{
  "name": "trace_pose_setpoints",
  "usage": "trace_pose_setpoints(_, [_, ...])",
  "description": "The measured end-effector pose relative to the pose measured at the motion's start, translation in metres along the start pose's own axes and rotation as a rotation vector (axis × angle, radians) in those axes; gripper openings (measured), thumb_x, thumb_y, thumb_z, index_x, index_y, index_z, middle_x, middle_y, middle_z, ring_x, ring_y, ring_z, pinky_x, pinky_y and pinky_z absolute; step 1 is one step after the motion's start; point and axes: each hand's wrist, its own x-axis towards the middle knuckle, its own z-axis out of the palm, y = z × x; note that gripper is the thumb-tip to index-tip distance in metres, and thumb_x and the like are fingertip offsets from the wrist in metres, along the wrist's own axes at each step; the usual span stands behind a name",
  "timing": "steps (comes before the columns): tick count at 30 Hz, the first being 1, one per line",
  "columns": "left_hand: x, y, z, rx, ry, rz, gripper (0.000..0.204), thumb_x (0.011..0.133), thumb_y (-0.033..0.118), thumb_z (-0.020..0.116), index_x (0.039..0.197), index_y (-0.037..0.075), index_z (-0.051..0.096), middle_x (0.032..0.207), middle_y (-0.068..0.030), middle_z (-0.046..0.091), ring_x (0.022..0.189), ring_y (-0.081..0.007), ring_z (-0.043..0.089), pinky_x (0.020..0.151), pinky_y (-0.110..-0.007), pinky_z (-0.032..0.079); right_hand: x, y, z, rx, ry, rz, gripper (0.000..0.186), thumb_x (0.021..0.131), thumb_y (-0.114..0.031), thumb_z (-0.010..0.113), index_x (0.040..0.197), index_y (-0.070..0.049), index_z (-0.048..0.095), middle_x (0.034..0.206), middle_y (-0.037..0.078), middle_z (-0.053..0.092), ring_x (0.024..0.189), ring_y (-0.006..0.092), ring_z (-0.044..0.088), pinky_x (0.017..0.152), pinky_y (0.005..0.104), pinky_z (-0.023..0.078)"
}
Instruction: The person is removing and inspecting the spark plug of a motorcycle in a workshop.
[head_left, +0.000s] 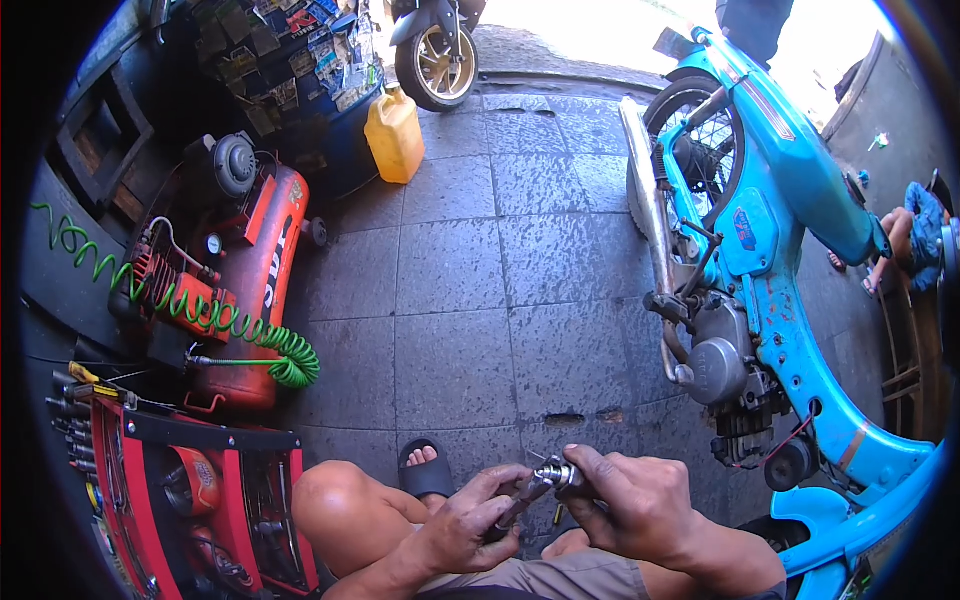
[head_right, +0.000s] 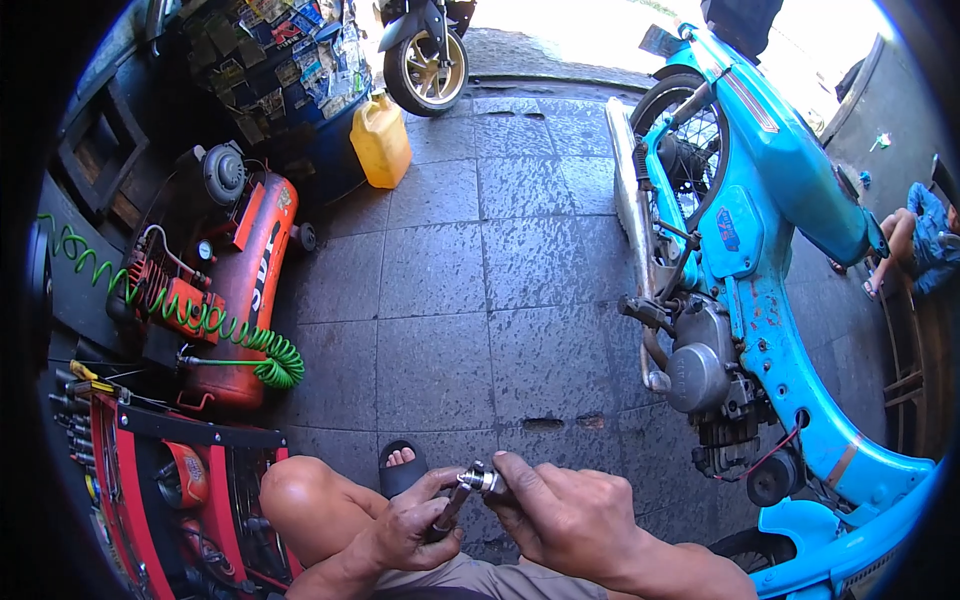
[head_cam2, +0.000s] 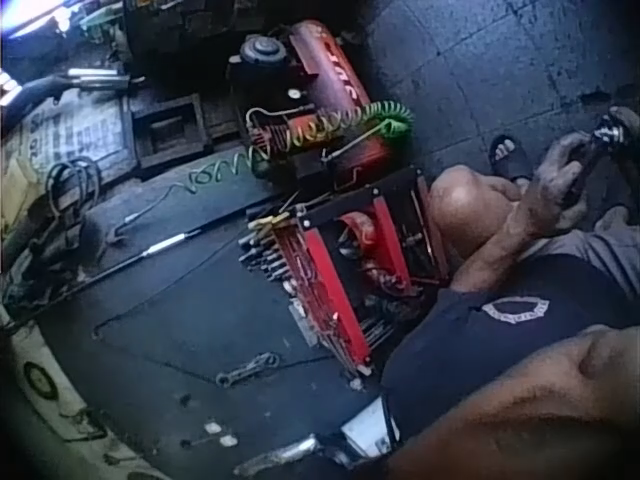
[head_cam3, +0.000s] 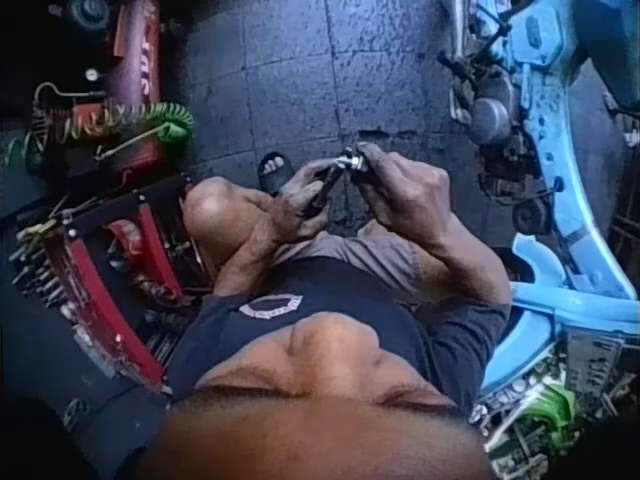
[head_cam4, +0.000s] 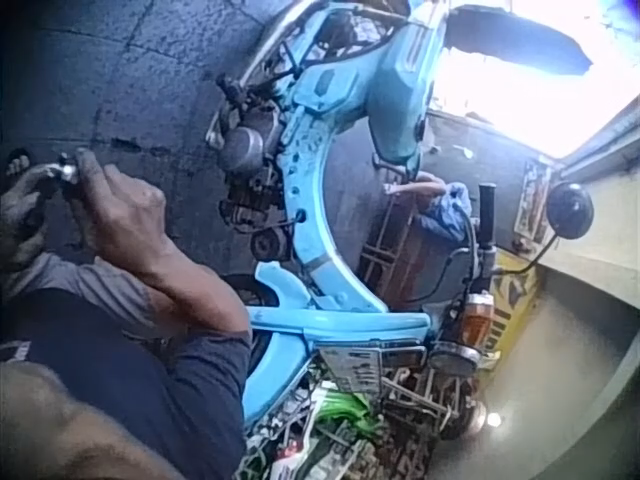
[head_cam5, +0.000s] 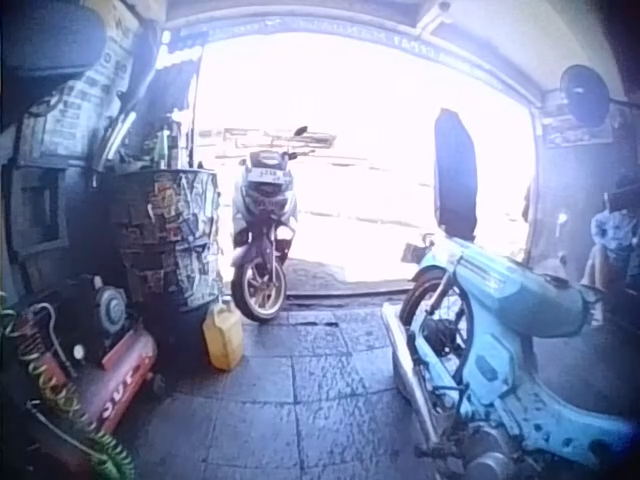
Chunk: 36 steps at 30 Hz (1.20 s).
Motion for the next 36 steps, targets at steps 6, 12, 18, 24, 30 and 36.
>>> trace_pose_setpoints(6, [0.002, 0.001, 0.003, 0.056, 0.02, -0.014, 0.023, 0.071, 0.003, 0.07, 0.085, -0.007, 0.056, 0.128, -0.0288, 0.052, 0.113, -0.0408, 0.058, 0.092, -0.043, 0.05, -0.004, -0.004, 0.001, 0.199, -0.053, 0.132, 0.049, 0.082, -0.02, 0.073, 0.125, -0.002, 0.058, 0.083, 0.012, 0.071, 0.065, 0.0232, 0.071, 0.053, 0.0327, 0.056])
trace_pose_setpoints(12, [0.004, 0.001, 0.004, 0.136, 0.038, -0.022, 0.023, 0.073, 0.005, 0.071, 0.087, -0.007, 0.056, 0.13, -0.0272, 0.051, 0.116, -0.0414, 0.055, 0.096, -0.044, 0.048, 0.001, -0.016, -0.007, 0.254, -0.077, 0.199, 0.05, 0.079, -0.008, 0.073, 0.126, 0.001, 0.058, 0.088, 0.016, 0.073, 0.076, 0.0257, 0.074, 0.062, 0.0328, 0.058])
trace_pose_setpoints(18, [0.001, -0.003, 0.003, 0.134, 0.01, -0.032, 0.024, 0.073, 0.005, 0.07, 0.088, -0.007, 0.057, 0.128, -0.0264, 0.051, 0.114, -0.0408, 0.055, 0.096, -0.044, 0.048, 0.005, -0.011, -0.015, 0.282, -0.194, 0.238, 0.047, 0.079, -0.012, 0.076, 0.122, -0.001, 0.06, 0.087, 0.014, 0.072, 0.075, 0.027, 0.073, 0.061, 0.0333, 0.058])
trace_pose_setpoints(24, [0.002, -0.002, 0.004, 0.11, 0.02, -0.029, 0.022, 0.071, 0.005, 0.071, 0.083, -0.006, 0.056, 0.128, -0.0272, 0.052, 0.113, -0.0407, 0.056, 0.095, -0.043, 0.048, 0.002, -0.002, -0.014, 0.263, -0.173, 0.171, 0.046, 0.084, -0.025, 0.072, 0.126, -0.009, 0.059, 0.086, 0.009, 0.072, 0.066, 0.0256, 0.072, 0.054, 0.0359, 0.057])
trace_pose_setpoints(30, [0.003, 0.0, 0.003, 0.091, -0.003, -0.009, 0.024, 0.069, 0.005, 0.071, 0.082, -0.007, 0.055, 0.131, -0.028, 0.051, 0.117, -0.0415, 0.055, 0.095, -0.043, 0.048, 0.001, 0.003, -0.011, 0.305, -0.184, 0.174, 0.045, 0.084, -0.025, 0.072, 0.125, -0.009, 0.06, 0.086, 0.01, 0.072, 0.066, 0.0273, 0.071, 0.054, 0.0365, 0.056])
trace_pose_setpoints(36, [0.0, -0.004, 0.006, 0.105, -0.008, -0.039, 0.024, 0.07, 0.005, 0.071, 0.085, -0.007, 0.056, 0.132, -0.0276, 0.05, 0.118, -0.041, 0.055, 0.097, -0.043, 0.048, 0.004, 0.0, -0.012, 0.263, -0.219, 0.196, 0.044, 0.085, -0.024, 0.071, 0.124, -0.008, 0.06, 0.086, 0.01, 0.072, 0.068, 0.0273, 0.072, 0.055, 0.0361, 0.056])
